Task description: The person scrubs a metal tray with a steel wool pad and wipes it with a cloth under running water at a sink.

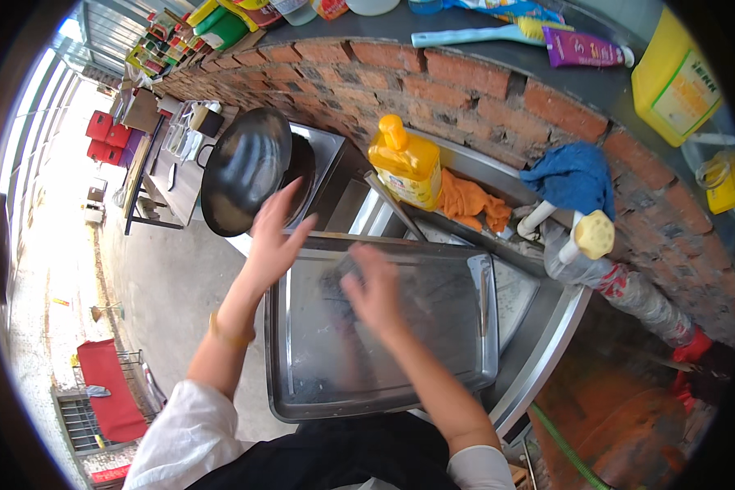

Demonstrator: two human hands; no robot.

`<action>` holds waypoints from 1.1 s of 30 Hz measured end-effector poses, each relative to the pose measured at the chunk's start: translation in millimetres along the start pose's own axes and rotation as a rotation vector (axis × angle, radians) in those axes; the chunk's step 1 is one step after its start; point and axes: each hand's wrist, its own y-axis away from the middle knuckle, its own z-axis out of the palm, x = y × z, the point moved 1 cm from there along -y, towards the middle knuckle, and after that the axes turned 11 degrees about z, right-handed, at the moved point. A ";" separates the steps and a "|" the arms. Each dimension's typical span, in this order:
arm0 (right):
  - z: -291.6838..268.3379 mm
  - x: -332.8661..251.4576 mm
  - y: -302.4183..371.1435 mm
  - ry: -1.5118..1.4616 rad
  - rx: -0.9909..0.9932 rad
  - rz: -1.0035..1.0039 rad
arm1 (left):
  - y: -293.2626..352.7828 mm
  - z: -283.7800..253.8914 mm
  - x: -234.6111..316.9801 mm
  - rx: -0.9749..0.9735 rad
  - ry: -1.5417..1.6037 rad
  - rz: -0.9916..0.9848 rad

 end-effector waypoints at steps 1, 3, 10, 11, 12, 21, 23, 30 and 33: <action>29.6 -9.1 31.0 0.086 -0.163 -0.061 | 36.6 -12.7 -2.1 -0.007 -0.149 -0.125; 59.3 9.9 55.2 0.300 -0.243 -0.149 | 127.0 -7.9 -21.9 -0.152 -0.193 -0.472; -55.3 262.2 42.6 0.819 0.393 0.759 | 180.8 -3.6 4.8 -0.143 0.242 -0.804; -68.2 261.4 36.5 0.913 0.415 0.702 | 178.5 -1.4 6.7 -0.143 0.244 -0.809; -59.2 241.2 28.7 0.896 0.426 0.668 | 176.9 1.9 6.8 -0.137 0.260 -0.802; 119.7 51.0 -11.0 0.072 0.091 0.244 | 185.5 -1.7 -0.3 -0.087 0.303 -0.771; 87.7 94.9 -21.9 0.366 0.232 -0.046 | 186.9 -2.1 -0.6 -0.077 0.307 -0.758; -56.2 283.0 9.3 0.631 0.736 0.489 | 184.6 0.1 -1.0 -0.086 0.368 -0.772; -15.4 223.4 -31.2 0.250 0.767 0.587 | 191.0 0.4 -3.8 -0.080 0.356 -0.786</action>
